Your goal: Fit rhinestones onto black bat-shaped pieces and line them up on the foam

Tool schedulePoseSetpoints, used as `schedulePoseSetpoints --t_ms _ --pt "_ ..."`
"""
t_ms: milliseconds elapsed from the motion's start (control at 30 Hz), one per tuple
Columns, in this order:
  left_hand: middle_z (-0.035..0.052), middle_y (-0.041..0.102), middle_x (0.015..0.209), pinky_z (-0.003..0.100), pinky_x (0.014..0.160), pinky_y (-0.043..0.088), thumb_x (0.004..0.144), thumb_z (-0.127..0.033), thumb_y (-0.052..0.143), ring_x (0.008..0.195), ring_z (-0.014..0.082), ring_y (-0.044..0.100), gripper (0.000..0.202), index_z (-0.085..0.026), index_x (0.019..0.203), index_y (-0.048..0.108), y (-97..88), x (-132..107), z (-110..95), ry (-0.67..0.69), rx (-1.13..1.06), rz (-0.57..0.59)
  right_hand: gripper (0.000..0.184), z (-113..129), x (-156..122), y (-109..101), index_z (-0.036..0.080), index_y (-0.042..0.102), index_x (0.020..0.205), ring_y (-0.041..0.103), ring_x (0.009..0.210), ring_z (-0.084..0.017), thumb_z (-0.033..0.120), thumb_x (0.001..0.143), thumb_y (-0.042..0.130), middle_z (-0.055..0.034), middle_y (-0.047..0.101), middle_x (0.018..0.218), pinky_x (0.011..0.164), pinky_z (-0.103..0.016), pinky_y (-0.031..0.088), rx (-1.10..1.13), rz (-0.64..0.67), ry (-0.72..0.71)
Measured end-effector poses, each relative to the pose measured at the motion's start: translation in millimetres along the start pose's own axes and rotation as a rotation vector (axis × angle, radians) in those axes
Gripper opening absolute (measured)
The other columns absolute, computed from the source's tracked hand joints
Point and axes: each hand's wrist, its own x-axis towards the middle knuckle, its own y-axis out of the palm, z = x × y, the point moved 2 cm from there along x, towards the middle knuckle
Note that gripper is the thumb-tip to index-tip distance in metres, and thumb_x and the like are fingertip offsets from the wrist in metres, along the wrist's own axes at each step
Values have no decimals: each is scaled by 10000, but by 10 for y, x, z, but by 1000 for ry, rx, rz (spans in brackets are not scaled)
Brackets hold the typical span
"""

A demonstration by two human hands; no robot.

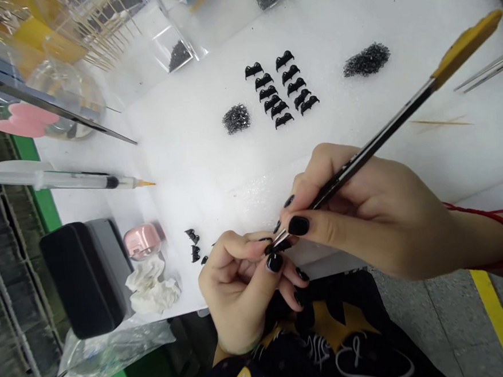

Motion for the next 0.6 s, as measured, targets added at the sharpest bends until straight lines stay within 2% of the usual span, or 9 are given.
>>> schedulePoseSetpoints --t_ms 200,367,600 --pt "-17 861 1050 44 504 600 1020 -88 704 675 103 821 141 -216 1029 763 1 0 15 11 13 4 175 17 -3 -12 208 554 926 771 638 -143 131 950 709 38 711 703 547 -213 643 7 -15 -2" --pt "-5 862 1028 77 482 614 1010 -98 717 649 125 818 124 -216 1016 758 -5 -4 24 27 27 -1 245 -8 11 -3 229 559 922 758 604 -139 129 903 781 56 722 703 542 -218 645 95 9 41" --pt "-21 858 1062 69 529 630 1019 -79 697 698 102 823 156 -223 1035 756 -18 -5 31 29 18 13 262 -11 -1 -7 231 555 935 758 623 -134 97 900 778 58 707 723 545 -212 637 130 36 70"
